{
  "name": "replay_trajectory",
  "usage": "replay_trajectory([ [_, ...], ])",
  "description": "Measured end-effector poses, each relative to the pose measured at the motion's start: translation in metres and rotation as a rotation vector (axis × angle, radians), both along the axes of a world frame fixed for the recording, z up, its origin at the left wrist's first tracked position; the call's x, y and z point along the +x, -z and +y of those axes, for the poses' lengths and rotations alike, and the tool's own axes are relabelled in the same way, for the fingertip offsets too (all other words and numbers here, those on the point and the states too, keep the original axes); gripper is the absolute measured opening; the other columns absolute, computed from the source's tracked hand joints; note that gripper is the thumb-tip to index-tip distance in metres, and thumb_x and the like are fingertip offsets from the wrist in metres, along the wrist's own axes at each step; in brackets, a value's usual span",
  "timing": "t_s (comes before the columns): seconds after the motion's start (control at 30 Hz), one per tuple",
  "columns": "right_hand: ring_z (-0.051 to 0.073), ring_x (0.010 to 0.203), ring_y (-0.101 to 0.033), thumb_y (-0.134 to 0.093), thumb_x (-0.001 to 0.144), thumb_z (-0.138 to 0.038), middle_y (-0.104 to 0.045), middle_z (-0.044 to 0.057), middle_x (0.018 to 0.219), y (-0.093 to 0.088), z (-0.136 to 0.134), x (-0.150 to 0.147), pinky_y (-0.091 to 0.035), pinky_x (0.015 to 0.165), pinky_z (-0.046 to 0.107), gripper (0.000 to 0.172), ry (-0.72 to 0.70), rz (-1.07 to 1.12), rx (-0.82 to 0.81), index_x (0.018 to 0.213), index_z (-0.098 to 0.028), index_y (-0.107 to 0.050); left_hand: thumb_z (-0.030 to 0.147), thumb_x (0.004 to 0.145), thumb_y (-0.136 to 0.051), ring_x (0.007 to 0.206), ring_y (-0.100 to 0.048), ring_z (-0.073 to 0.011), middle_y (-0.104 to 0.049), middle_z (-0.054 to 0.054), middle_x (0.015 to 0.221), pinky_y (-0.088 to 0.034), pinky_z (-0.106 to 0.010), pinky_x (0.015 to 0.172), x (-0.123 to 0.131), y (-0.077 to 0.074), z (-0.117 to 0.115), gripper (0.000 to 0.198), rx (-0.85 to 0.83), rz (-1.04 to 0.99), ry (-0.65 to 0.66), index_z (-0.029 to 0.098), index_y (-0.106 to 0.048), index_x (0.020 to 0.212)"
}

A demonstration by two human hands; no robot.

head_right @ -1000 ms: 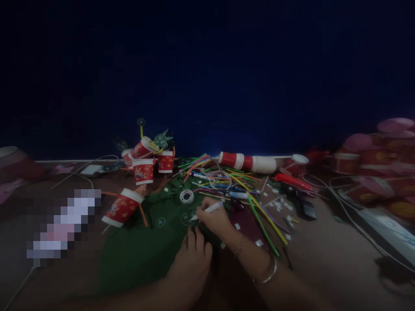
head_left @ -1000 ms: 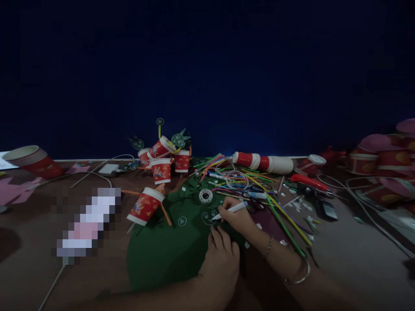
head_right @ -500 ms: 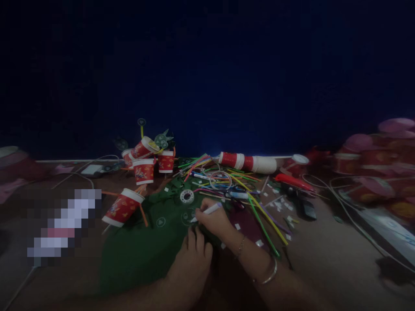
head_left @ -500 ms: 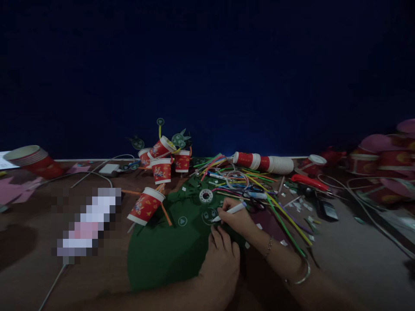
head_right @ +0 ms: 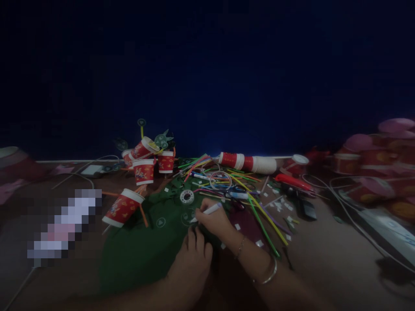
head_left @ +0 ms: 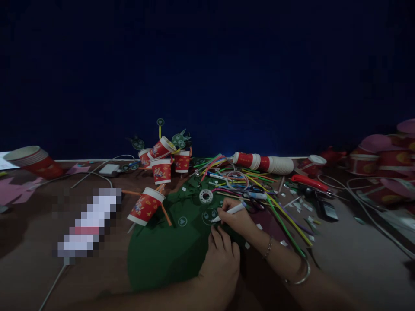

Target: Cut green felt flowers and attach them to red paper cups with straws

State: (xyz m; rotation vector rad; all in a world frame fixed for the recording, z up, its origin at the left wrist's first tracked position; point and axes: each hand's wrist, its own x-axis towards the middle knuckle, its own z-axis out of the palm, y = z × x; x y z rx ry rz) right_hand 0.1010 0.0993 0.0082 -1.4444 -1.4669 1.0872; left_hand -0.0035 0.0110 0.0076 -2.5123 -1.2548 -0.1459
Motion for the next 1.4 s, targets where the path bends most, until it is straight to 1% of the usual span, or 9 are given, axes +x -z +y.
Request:
replay_trajectory([
  [0.1,0.01,0.039,-0.045,-0.053,0.067,-0.026,-0.05,-0.006,0.041,-0.0011,-0.0003,-0.0007,-0.032,0.041,0.02,0.017,0.024,0.035,-0.01,0.056,-0.021,-0.043,0.024,0.076,-0.052,0.104,-0.057,-0.0352,-0.061,-0.025,0.108,-0.046,-0.045,0.081,0.0001,0.0003,0.0,0.025,0.0,-0.001,-0.012,0.007,-0.063,0.091],
  [0.23,0.009,0.038,-0.044,-0.053,0.067,-0.025,-0.05,-0.006,0.04,-0.0019,-0.0006,-0.0006,-0.031,0.041,0.02,0.017,0.045,0.044,-0.008,0.055,-0.021,-0.042,0.025,0.076,-0.052,0.103,-0.057,-0.0359,-0.061,-0.026,0.107,-0.046,-0.047,0.082,0.0003,-0.0005,-0.0002,0.026,-0.009,0.014,0.004,0.006,-0.063,0.09],
  [0.37,0.01,0.039,-0.045,-0.054,0.068,-0.026,-0.051,-0.005,0.041,-0.0015,0.0,-0.0002,-0.032,0.041,0.02,0.017,0.035,0.02,0.002,0.056,-0.021,-0.043,0.024,0.076,-0.052,0.103,-0.057,-0.0348,-0.061,-0.025,0.107,-0.045,-0.046,0.081,0.0004,0.0004,-0.0004,0.026,0.0,0.019,-0.012,0.007,-0.063,0.092],
  [0.57,0.011,0.041,-0.048,-0.054,0.069,-0.026,-0.052,-0.005,0.042,-0.0014,-0.0001,-0.0011,-0.034,0.043,0.02,0.017,0.012,-0.007,0.012,0.056,-0.021,-0.043,0.029,0.075,-0.053,0.104,-0.056,-0.0362,-0.061,-0.025,0.108,-0.045,-0.048,0.081,0.0,0.0021,-0.0003,0.032,-0.013,0.022,0.009,0.006,-0.063,0.094],
  [0.8,0.011,0.042,-0.05,-0.055,0.07,-0.027,-0.053,-0.005,0.043,0.0002,0.0,-0.0011,-0.035,0.043,0.02,0.018,0.004,0.014,0.005,0.057,-0.021,-0.043,0.023,0.076,-0.051,0.104,-0.057,-0.0345,-0.062,-0.023,0.108,-0.046,-0.046,0.081,0.0004,0.0009,0.0002,0.026,-0.004,0.016,-0.014,0.007,-0.063,0.092],
  [0.97,0.011,0.043,-0.05,-0.055,0.07,-0.027,-0.053,-0.005,0.043,0.0005,-0.0003,-0.0008,-0.036,0.043,0.021,0.018,0.014,0.015,0.016,0.057,-0.021,-0.043,0.025,0.076,-0.051,0.104,-0.056,-0.036,-0.06,-0.027,0.108,-0.045,-0.047,0.082,0.0003,-0.0009,-0.0006,0.028,-0.027,0.027,0.006,0.005,-0.063,0.092],
  [1.17,0.011,0.043,-0.049,-0.053,0.07,-0.026,-0.053,-0.005,0.044,-0.0011,-0.001,-0.0002,-0.036,0.044,0.021,0.017,0.021,-0.018,0.024,0.057,-0.021,-0.043,0.023,0.077,-0.05,0.104,-0.057,-0.0338,-0.061,-0.023,0.108,-0.046,-0.047,0.081,0.0003,-0.0024,0.0003,0.025,-0.019,0.025,-0.013,0.007,-0.063,0.092],
  [1.4,0.01,0.04,-0.047,-0.054,0.068,-0.024,-0.053,-0.005,0.042,-0.0013,0.0,0.0001,-0.034,0.043,0.021,0.016,0.022,-0.002,0.0,0.057,-0.021,-0.042,0.027,0.076,-0.052,0.103,-0.057,-0.0354,-0.062,-0.025,0.107,-0.046,-0.047,0.081,0.0009,-0.0015,0.0,0.028,-0.015,0.022,-0.001,0.006,-0.063,0.091],
])
